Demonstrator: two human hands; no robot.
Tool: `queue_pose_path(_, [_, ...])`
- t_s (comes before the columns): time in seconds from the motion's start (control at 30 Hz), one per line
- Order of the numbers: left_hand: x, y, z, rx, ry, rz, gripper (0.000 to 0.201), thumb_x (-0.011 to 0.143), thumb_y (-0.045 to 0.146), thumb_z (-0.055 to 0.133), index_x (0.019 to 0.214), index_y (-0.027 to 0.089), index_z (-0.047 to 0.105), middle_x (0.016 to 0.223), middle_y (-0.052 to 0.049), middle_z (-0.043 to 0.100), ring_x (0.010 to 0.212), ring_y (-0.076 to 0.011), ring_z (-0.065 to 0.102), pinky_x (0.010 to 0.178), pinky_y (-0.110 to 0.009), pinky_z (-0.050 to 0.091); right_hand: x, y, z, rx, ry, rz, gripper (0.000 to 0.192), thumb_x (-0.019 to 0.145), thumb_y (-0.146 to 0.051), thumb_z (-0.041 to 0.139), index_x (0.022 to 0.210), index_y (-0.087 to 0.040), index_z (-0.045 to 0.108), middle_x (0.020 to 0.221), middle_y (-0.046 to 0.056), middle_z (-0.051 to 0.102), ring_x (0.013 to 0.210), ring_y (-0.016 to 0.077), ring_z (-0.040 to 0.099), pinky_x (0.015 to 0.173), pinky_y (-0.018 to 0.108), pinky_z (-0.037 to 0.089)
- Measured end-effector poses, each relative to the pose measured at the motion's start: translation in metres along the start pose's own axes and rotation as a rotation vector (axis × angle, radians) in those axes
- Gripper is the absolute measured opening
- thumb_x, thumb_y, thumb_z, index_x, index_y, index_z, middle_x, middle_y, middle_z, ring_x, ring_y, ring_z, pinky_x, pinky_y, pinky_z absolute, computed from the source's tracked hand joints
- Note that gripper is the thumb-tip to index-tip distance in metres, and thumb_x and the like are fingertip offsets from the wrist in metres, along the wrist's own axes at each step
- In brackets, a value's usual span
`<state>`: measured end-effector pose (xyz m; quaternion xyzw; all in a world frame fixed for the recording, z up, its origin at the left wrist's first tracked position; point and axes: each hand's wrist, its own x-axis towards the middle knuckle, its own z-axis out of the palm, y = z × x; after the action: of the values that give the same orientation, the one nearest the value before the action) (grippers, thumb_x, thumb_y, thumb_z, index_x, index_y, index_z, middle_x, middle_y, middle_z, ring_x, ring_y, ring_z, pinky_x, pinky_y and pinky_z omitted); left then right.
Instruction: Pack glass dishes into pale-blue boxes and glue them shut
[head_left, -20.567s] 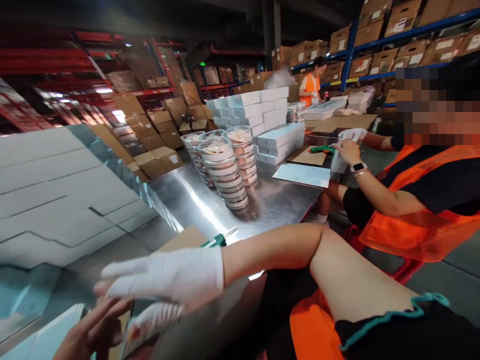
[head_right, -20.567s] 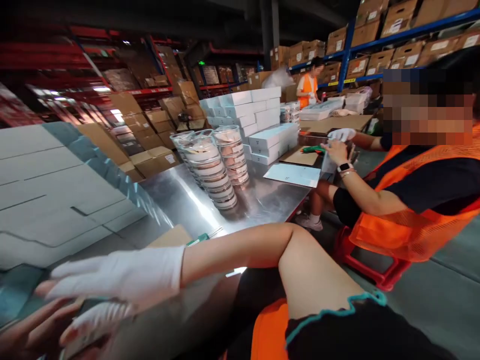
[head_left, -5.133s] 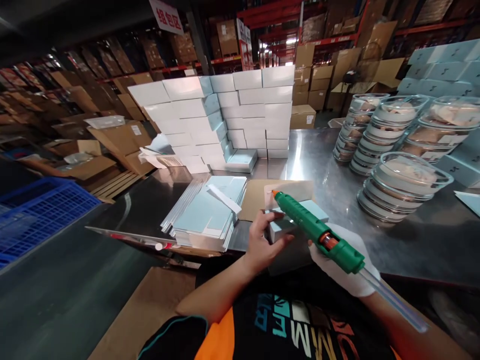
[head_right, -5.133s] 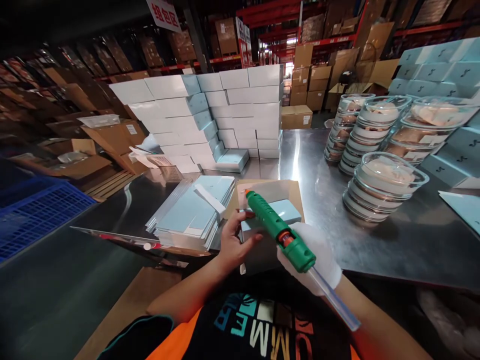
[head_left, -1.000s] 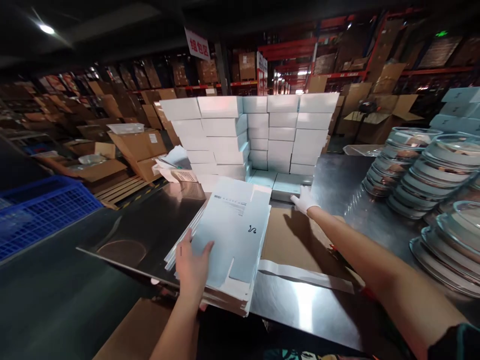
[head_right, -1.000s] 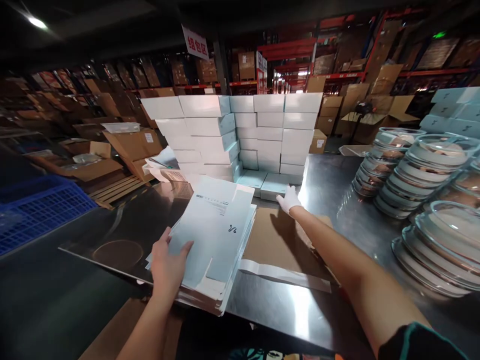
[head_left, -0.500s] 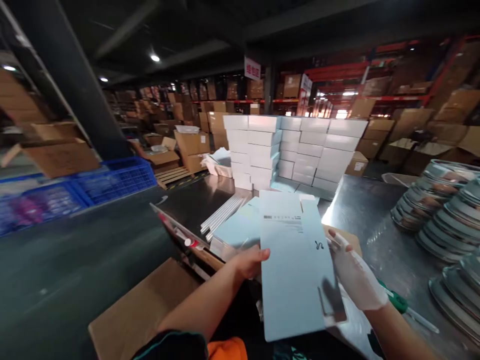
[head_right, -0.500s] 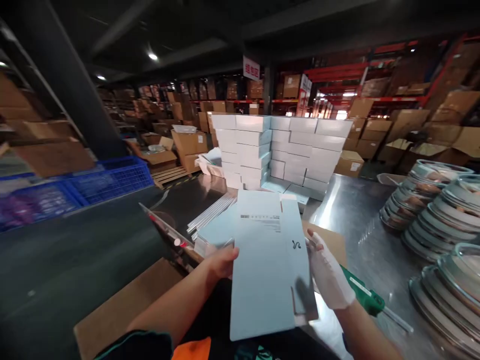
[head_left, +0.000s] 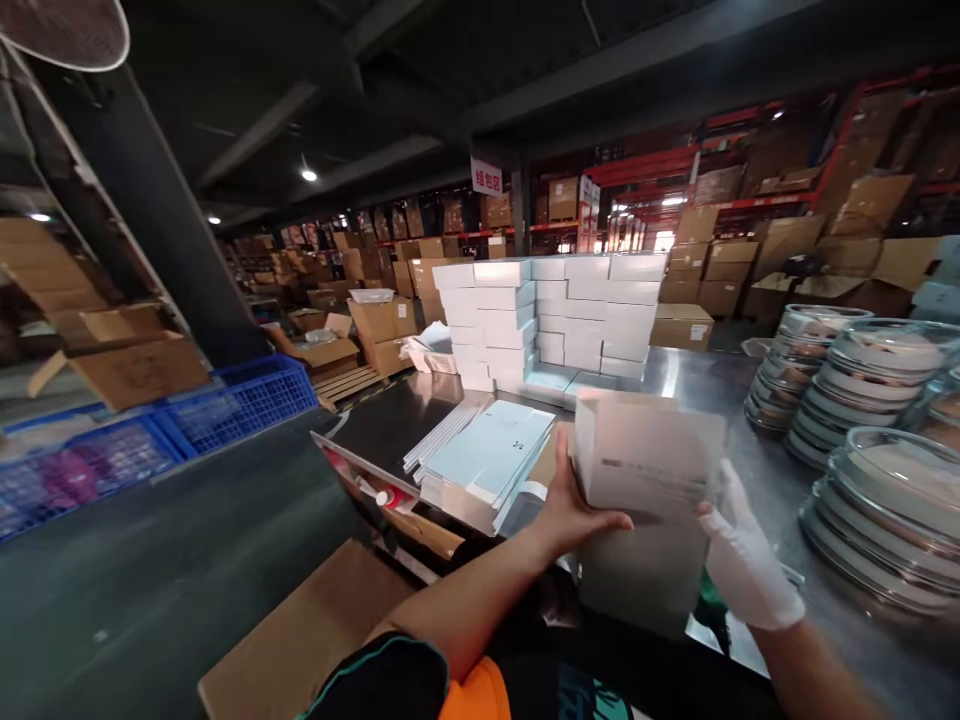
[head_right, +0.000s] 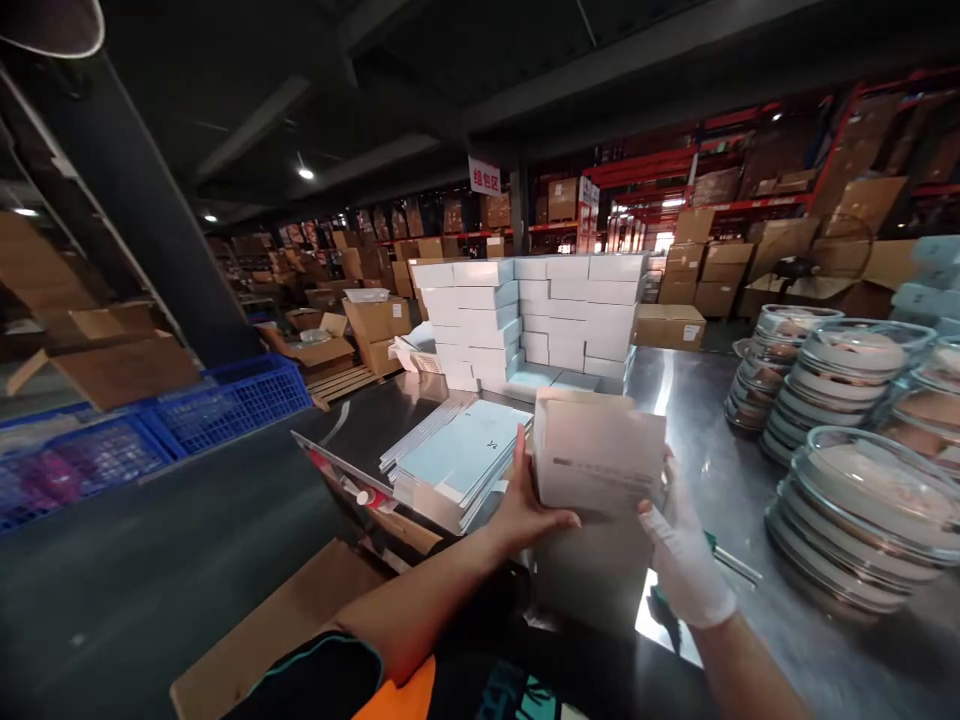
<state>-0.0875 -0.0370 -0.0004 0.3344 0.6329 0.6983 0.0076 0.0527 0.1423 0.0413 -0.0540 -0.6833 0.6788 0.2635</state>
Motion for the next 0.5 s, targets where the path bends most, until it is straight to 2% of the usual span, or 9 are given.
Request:
queue_pose_path(0.07, [-0.007,0.005,0.004,0.047,-0.057,0.086,0.184,0.044,0.064,0.109,0.174,0.023,-0.016,0.166,-0.029,0.043,0.158,-0.05,0.043,0.133,-0.069,0.031,-0.002,-0.012,-0.012,-0.057,0.101,-0.042,0.096,0.077,-0.081,0.081,0.159,-0.037,0.056,0.15,0.014,0.072,0.135,0.0387,0.071,0.106,0.051,0.064])
queue_pose_path(0.13, [-0.011,0.014,0.006,0.065,-0.106,0.282,0.17,0.05,0.069,0.105,0.176,0.024,0.0,0.171,-0.028,0.034,0.162,-0.0509,0.036,0.134,-0.068,0.029,-0.009,-0.02,-0.019,-0.106,0.12,-0.063,0.089,0.073,-0.085,0.082,0.144,-0.032,0.068,0.14,0.015,0.077,0.134,0.039,0.07,0.113,0.053,0.06])
queue_pose_path(0.2, [-0.011,0.024,0.007,0.109,-0.167,0.478,0.133,0.062,0.072,0.099,0.169,0.025,0.035,0.171,-0.025,0.033,0.163,-0.0505,0.033,0.132,-0.068,0.032,-0.018,-0.024,-0.022,-0.078,0.103,-0.082,0.08,0.074,-0.089,0.077,0.128,-0.029,0.076,0.123,0.015,0.081,0.126,0.0387,0.075,0.11,0.053,0.062])
queue_pose_path(0.27, [-0.01,0.034,0.007,0.172,-0.226,0.566,0.084,0.076,0.07,0.091,0.142,0.024,0.068,0.158,-0.021,0.049,0.153,-0.0467,0.046,0.124,-0.064,0.044,-0.026,-0.024,-0.019,-0.004,0.103,-0.089,0.073,0.077,-0.092,0.07,0.11,-0.027,0.08,0.103,0.013,0.082,0.111,0.0383,0.079,0.097,0.051,0.067])
queue_pose_path(0.3, [-0.009,0.038,0.008,0.195,-0.25,0.56,0.063,0.082,0.069,0.086,0.124,0.022,0.077,0.147,-0.019,0.058,0.144,-0.0433,0.054,0.119,-0.059,0.05,-0.028,-0.023,-0.016,0.022,0.116,-0.075,0.07,0.08,-0.092,0.067,0.102,-0.027,0.08,0.094,0.012,0.081,0.105,0.0379,0.079,0.091,0.05,0.068])
queue_pose_path(0.37, [-0.011,0.042,0.01,0.192,-0.24,0.507,0.046,0.091,0.066,0.079,0.102,0.021,0.079,0.127,-0.016,0.066,0.13,-0.0377,0.062,0.109,-0.052,0.056,-0.03,-0.02,-0.008,0.028,0.173,-0.017,0.061,0.086,-0.087,0.064,0.093,-0.028,0.077,0.085,0.011,0.078,0.096,0.0372,0.079,0.083,0.049,0.069])
queue_pose_path(0.4, [-0.013,0.041,0.01,0.155,-0.201,0.484,0.046,0.091,0.066,0.078,0.104,0.022,0.078,0.126,-0.016,0.066,0.128,-0.0369,0.063,0.107,-0.051,0.057,-0.03,-0.019,-0.002,0.01,0.225,0.005,0.054,0.087,-0.081,0.065,0.094,-0.028,0.075,0.087,0.01,0.078,0.095,0.0368,0.078,0.082,0.049,0.068])
queue_pose_path(0.47, [-0.02,0.035,0.008,0.04,-0.103,0.471,0.059,0.09,0.068,0.079,0.129,0.025,0.071,0.142,-0.018,0.061,0.134,-0.0378,0.062,0.105,-0.051,0.057,-0.028,-0.015,0.01,-0.041,0.35,-0.002,0.041,0.085,-0.065,0.071,0.104,-0.029,0.071,0.101,0.01,0.08,0.1,0.0364,0.077,0.087,0.051,0.067])
queue_pose_path(0.5, [-0.023,0.031,0.005,0.004,-0.087,0.479,0.068,0.089,0.068,0.08,0.141,0.027,0.064,0.15,-0.019,0.058,0.137,-0.0383,0.061,0.106,-0.051,0.057,-0.027,-0.014,0.016,-0.063,0.414,-0.033,0.041,0.083,-0.058,0.072,0.112,-0.029,0.069,0.111,0.01,0.08,0.106,0.0362,0.076,0.092,0.052,0.066])
